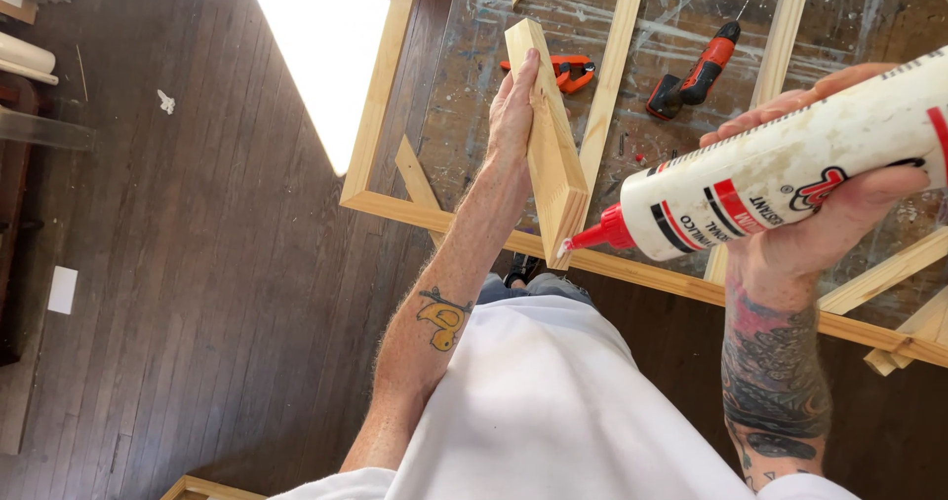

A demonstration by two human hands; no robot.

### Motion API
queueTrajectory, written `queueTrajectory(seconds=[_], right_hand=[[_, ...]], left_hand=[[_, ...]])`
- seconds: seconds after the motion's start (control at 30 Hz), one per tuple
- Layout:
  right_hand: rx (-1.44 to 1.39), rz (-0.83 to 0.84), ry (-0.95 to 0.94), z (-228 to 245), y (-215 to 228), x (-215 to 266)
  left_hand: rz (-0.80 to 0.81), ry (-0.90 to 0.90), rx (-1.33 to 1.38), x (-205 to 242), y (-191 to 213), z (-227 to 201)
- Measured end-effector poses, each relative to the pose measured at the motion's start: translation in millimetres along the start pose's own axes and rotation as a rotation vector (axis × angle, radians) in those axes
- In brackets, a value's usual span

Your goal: Assembling a wooden frame using glue and a power drill

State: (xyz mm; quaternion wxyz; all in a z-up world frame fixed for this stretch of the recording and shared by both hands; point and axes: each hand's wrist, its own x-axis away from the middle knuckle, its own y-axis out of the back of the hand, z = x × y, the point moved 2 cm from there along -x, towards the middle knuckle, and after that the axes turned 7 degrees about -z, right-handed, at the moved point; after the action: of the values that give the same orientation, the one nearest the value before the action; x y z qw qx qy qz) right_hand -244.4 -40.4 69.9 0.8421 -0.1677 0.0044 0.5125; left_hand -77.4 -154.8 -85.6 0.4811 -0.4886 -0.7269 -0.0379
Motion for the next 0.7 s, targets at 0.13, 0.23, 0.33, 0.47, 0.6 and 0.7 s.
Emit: queueTrajectory(seconds=[0.13,0.23,0.33,0.47,0.6,0.7], right_hand=[[0.040,0.007,0.068,-1,3,-10],[0.097,0.019,0.132,4,0,-12],[0.045,0.005,0.093,1,5,-19],[-0.006,-0.002,0.097,-6,16,-31],[0.093,0.101,0.273,-1,22,-38],[0.121,-0.044,0.171,1,50,-53]], left_hand=[[0.012,0.011,-0.013,3,-2,-1],[0.015,0.006,-0.053,4,0,1],[0.009,0.016,-0.070,5,-2,0],[0.014,0.017,-0.075,2,-3,4],[0.012,0.019,-0.102,11,-4,0],[-0.035,0.034,-0.255,25,-2,-12]])
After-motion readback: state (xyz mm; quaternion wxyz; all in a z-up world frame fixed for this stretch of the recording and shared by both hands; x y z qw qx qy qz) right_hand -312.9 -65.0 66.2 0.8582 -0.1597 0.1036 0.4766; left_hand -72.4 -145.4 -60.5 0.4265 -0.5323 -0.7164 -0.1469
